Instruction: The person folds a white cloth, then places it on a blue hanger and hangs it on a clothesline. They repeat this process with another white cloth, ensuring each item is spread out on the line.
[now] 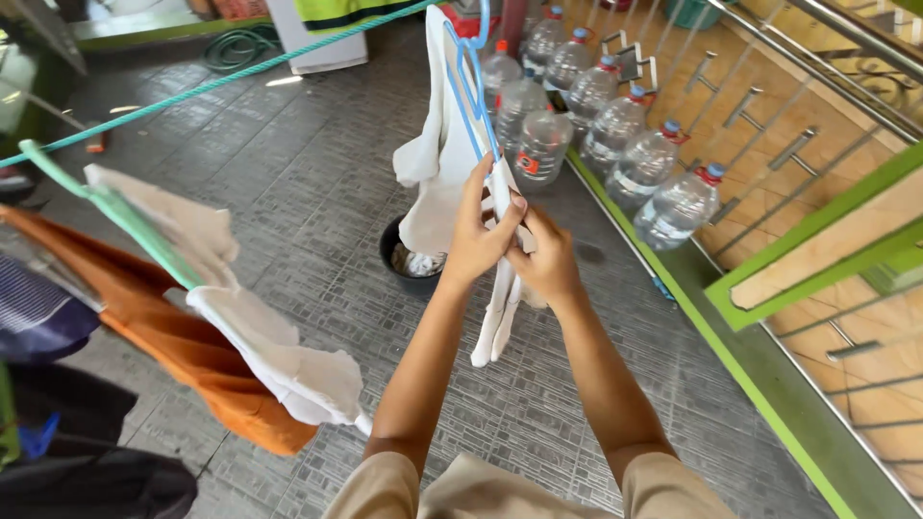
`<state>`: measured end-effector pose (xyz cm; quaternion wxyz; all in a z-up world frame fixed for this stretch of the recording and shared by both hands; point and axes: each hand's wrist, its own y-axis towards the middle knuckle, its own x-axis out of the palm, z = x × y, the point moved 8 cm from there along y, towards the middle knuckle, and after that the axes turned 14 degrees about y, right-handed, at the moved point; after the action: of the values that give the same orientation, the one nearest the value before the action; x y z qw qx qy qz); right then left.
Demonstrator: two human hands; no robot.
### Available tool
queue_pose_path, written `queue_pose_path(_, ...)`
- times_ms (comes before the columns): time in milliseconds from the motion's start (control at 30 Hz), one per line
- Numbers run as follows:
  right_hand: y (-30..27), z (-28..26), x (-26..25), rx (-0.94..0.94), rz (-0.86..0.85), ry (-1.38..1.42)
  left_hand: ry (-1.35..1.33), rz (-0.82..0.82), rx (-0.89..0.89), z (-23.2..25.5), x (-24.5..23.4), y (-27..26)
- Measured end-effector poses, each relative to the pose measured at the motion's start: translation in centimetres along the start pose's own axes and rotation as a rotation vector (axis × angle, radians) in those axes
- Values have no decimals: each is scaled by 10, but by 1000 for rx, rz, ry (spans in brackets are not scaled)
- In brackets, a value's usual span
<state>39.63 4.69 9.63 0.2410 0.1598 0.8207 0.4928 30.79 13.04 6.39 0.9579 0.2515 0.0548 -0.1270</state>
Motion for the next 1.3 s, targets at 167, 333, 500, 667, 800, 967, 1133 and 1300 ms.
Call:
queue_pose_path(167, -19, 25, 39, 4, -45, 117, 80, 110, 21, -7, -49, -4)
queue_pose_path(333, -34, 9, 94, 42, -124, 263, 141, 139, -84, -36, -103, -37)
queue_pose_path(500, -53, -12, 155, 26, -208, 338, 259, 238, -137, -55, -159, -67)
queue_pose_path(667, -54, -39, 199, -14, -262, 395, 278, 343, -130, -83, -208, -89)
queue_pose_path(800, -60, -47, 220, -35, -234, 394, 395, 319, -80, -88, -221, -97)
queue_pose_path(967, -57, -54, 220, -7, -248, 436, 435, 228, -92, -68, -229, -95)
queue_pose_path(1133, -53, -65, 212, 30, -216, 422, 508, 106, -187, -40, -229, -104)
queue_pose_path(1300, -53, -78, 207, 81, -217, 463, 393, 183, 118, -15, -229, -121)
